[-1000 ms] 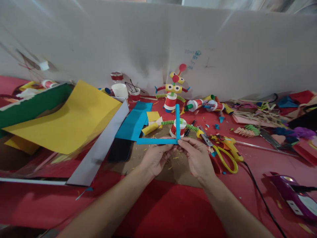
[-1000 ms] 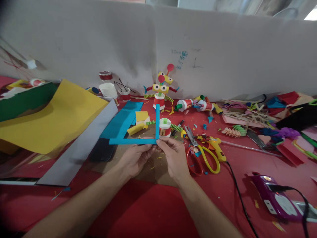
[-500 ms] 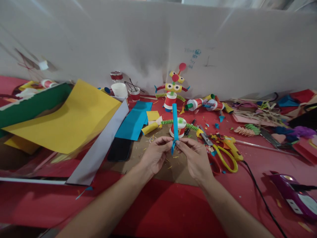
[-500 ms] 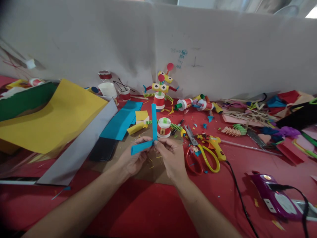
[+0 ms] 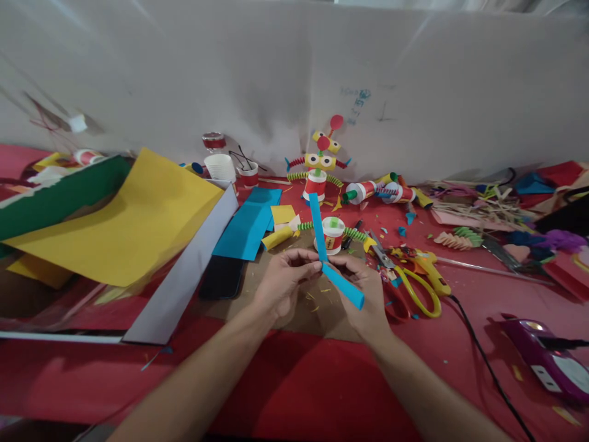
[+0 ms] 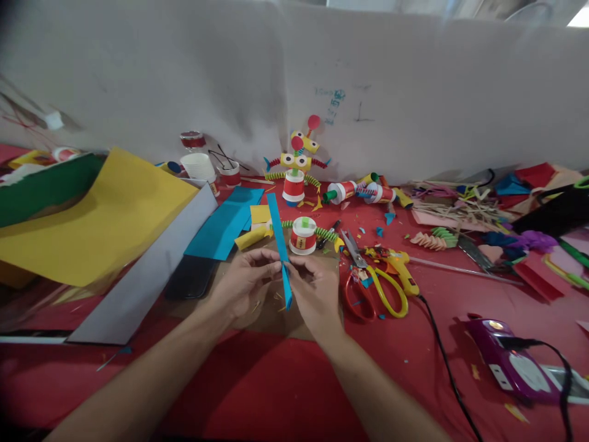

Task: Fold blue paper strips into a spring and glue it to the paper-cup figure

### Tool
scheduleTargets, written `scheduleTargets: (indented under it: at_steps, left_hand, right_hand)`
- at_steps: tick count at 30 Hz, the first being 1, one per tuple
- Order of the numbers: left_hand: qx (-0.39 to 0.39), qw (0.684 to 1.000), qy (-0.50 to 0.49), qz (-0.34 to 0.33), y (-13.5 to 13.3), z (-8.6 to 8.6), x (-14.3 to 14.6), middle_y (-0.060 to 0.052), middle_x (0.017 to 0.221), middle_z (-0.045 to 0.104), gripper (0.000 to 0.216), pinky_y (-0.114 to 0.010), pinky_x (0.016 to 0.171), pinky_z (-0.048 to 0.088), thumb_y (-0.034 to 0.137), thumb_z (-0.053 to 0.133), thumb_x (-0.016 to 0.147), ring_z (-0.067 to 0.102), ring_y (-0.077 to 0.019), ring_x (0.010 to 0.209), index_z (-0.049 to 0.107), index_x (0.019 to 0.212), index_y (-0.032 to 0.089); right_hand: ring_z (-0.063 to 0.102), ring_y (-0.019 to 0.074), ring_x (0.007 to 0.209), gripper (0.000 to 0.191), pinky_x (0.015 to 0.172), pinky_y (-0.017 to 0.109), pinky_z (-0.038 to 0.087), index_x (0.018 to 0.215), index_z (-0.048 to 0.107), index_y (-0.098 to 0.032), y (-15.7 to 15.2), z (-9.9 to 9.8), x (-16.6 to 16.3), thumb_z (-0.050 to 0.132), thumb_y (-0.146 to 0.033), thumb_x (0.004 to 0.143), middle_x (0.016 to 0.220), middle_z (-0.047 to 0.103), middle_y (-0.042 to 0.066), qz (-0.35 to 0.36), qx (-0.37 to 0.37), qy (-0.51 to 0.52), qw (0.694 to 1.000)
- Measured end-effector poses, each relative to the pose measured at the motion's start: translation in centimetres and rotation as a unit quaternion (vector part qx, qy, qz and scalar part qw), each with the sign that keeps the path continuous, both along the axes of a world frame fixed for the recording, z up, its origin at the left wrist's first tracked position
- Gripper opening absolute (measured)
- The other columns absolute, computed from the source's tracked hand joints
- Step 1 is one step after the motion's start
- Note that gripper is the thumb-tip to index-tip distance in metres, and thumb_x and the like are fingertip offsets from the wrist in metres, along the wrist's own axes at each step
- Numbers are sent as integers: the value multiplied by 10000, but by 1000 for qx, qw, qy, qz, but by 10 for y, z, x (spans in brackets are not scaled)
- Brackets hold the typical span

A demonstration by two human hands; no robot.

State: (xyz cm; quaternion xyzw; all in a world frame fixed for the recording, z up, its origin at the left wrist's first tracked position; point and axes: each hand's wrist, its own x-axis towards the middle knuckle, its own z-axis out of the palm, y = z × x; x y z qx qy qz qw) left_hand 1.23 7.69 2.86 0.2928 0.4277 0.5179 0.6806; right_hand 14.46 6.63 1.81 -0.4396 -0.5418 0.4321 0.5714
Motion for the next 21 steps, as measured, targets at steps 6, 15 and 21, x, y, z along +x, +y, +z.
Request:
scheduleTargets:
  at_steps: [6, 15, 21]
  left_hand:
    - [-1, 1000, -14, 22, 1, -3, 1, -18, 643, 665, 141, -238, 653, 500, 117, 777, 559, 611, -100, 603, 672, 653, 125]
    - [56, 997, 8, 49, 1, -2, 1, -14, 641, 654, 131, -237, 632, 484, 135, 777, 564, 583, -97, 594, 686, 657, 127]
    - [99, 991, 24, 89, -2, -3, 8, -21, 700, 675, 115, -256, 681, 489, 173, 759, 618, 605, -122, 671, 690, 704, 142]
  right_hand:
    - [635, 182, 806, 179, 725, 319, 514, 921, 743, -246, -1, -1, 2, 612, -257, 799, 867, 696, 49, -7, 38, -70, 997]
    - [621, 192, 839, 218, 763, 327, 501, 962, 731, -270, -4, 2, -1, 597, -201, 804, 895, 684, 40, -7, 47, -101, 994]
    - [611, 222, 893, 171, 856, 387, 471, 927, 728, -234, -2, -1, -1, 643, -278, 786, 874, 698, 41, 19, 5, -76, 997]
